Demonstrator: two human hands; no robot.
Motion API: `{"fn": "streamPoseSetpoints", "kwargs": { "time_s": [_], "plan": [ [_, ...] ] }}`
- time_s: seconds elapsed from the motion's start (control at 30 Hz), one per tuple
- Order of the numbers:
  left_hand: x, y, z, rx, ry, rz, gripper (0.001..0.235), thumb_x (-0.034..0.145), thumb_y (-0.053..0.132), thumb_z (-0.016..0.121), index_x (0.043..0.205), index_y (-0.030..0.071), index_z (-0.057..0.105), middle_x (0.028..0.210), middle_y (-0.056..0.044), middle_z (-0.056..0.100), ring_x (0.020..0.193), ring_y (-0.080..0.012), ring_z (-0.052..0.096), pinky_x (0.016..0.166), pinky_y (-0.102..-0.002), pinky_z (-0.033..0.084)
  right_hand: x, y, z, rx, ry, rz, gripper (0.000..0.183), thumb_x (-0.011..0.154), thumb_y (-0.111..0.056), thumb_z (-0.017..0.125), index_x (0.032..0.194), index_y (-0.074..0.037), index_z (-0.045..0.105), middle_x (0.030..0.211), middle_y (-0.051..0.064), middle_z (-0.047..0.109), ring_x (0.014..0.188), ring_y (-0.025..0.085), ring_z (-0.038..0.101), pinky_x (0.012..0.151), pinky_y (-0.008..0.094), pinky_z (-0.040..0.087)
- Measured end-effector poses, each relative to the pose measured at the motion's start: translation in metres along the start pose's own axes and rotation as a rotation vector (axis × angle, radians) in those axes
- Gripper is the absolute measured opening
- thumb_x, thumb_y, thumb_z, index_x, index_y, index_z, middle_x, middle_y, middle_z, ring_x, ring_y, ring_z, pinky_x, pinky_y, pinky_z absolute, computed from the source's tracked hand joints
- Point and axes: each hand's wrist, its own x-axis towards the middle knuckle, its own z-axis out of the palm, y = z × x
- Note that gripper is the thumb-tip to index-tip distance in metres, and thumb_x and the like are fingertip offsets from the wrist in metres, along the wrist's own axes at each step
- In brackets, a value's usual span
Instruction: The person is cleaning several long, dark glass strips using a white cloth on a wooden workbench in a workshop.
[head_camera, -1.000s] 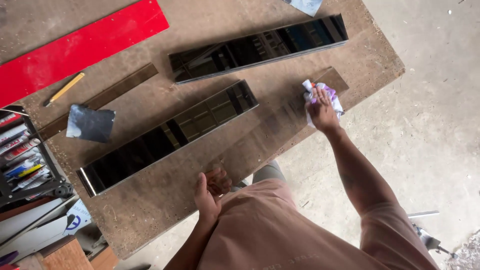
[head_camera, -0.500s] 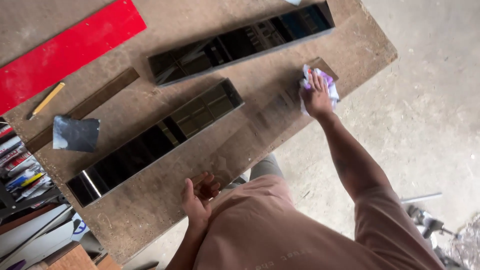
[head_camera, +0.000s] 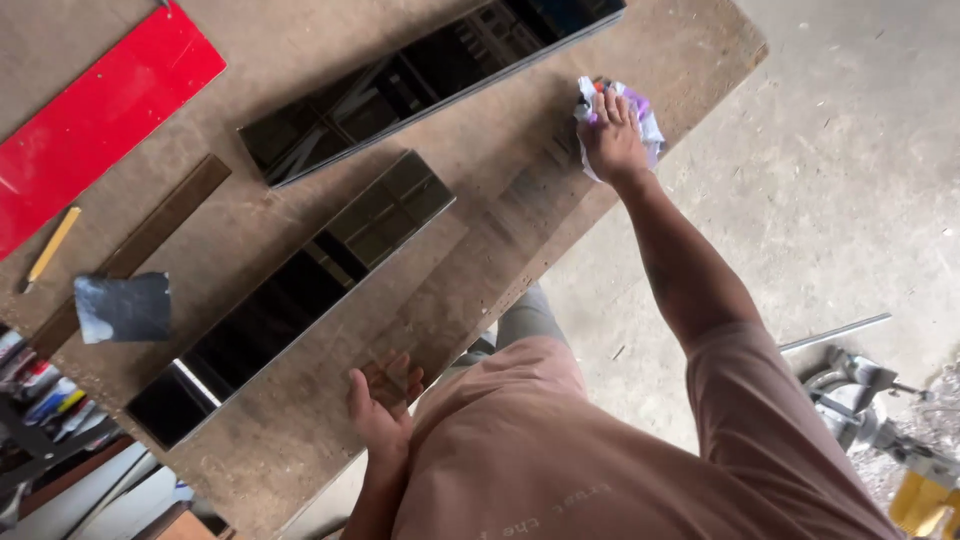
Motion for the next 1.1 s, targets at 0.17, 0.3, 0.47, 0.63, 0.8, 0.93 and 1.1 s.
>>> {"fn": "streamPoseSetpoints", "kwargs": {
  "time_s": [0.17, 0.3, 0.47, 0.63, 0.8, 0.93, 1.1],
  "plan": [
    [0.012, 0.004, 0.001, 0.021, 0.004, 0.0, 0.068, 0.104, 0.054, 0.048, 0.117, -0.01, 0.069, 0.098, -0.026, 0.075, 0.072, -0.0423, 0.073, 0.052, -0.04, 0.051, 0.044, -0.142, -0.115, 0.436, -0.606, 0.047, 0.059, 0.11, -0.027, 0.033, 0.149, 0.016, 0.035, 0.153, 0.039, 0.04, 0.146, 0.053, 0.036, 0.127, 0.063, 0.021],
    [0.003, 0.007, 0.001, 0.077, 0.042, 0.023, 0.061, 0.103, 0.053, 0.051, 0.113, -0.003, 0.073, 0.095, -0.023, 0.076, 0.073, -0.0414, 0.074, 0.058, -0.044, 0.059, -0.042, -0.05, 0.04, 0.435, -0.616, 0.21, 0.069, 0.101, -0.026, 0.027, 0.162, 0.003, 0.018, 0.17, 0.018, 0.024, 0.157, 0.026, 0.021, 0.131, 0.036, 0.005],
    [0.01, 0.011, 0.005, 0.008, -0.057, 0.084, 0.068, 0.105, 0.055, 0.048, 0.109, -0.01, 0.07, 0.091, -0.026, 0.074, 0.056, -0.0418, 0.064, 0.071, -0.053, 0.06, 0.054, 0.014, 0.007, 0.397, -0.721, 0.521, 0.071, 0.111, -0.044, 0.025, 0.159, 0.008, 0.022, 0.162, 0.038, 0.022, 0.151, 0.053, 0.019, 0.125, 0.059, 0.014],
    [0.035, -0.003, -0.013, -0.052, -0.068, 0.1, 0.062, 0.102, 0.054, 0.056, 0.106, -0.005, 0.074, 0.093, -0.024, 0.076, 0.08, -0.039, 0.074, 0.061, -0.05, 0.061, -0.016, -0.008, 0.048, -0.394, -0.407, -0.229, 0.061, 0.109, -0.024, 0.029, 0.156, 0.016, 0.027, 0.158, 0.034, 0.034, 0.148, 0.045, 0.032, 0.128, 0.052, 0.022],
    [0.011, 0.011, -0.008, 0.009, -0.053, 0.104, 0.061, 0.104, 0.051, 0.055, 0.112, -0.006, 0.072, 0.096, -0.024, 0.077, 0.067, -0.0407, 0.074, 0.046, -0.043, 0.055, 0.03, 0.001, 0.017, 0.413, -0.657, 0.575, 0.071, 0.11, -0.04, 0.03, 0.156, 0.014, 0.025, 0.16, 0.04, 0.022, 0.15, 0.054, 0.021, 0.123, 0.062, 0.016],
    [0.022, 0.009, -0.019, 0.032, -0.028, 0.081, 0.067, 0.102, 0.058, 0.053, 0.111, -0.006, 0.072, 0.095, -0.025, 0.076, 0.068, -0.0417, 0.073, 0.052, -0.044, 0.054, 0.044, -0.08, -0.054, 0.423, -0.787, 0.524, 0.066, 0.104, -0.027, 0.014, 0.159, 0.01, 0.009, 0.166, 0.035, 0.006, 0.156, 0.048, 0.006, 0.129, 0.054, 0.006],
    [0.004, 0.022, 0.008, -0.096, -0.351, 0.195, 0.053, 0.105, 0.048, 0.055, 0.1, -0.003, 0.069, 0.066, -0.008, 0.04, 0.053, -0.0195, 0.026, 0.046, -0.035, 0.021, 0.043, -0.016, -0.035, 0.321, -0.669, 0.59, 0.07, 0.113, -0.037, 0.024, 0.152, 0.021, 0.023, 0.157, 0.046, 0.025, 0.15, 0.055, 0.02, 0.126, 0.06, 0.014]
  ]
}}
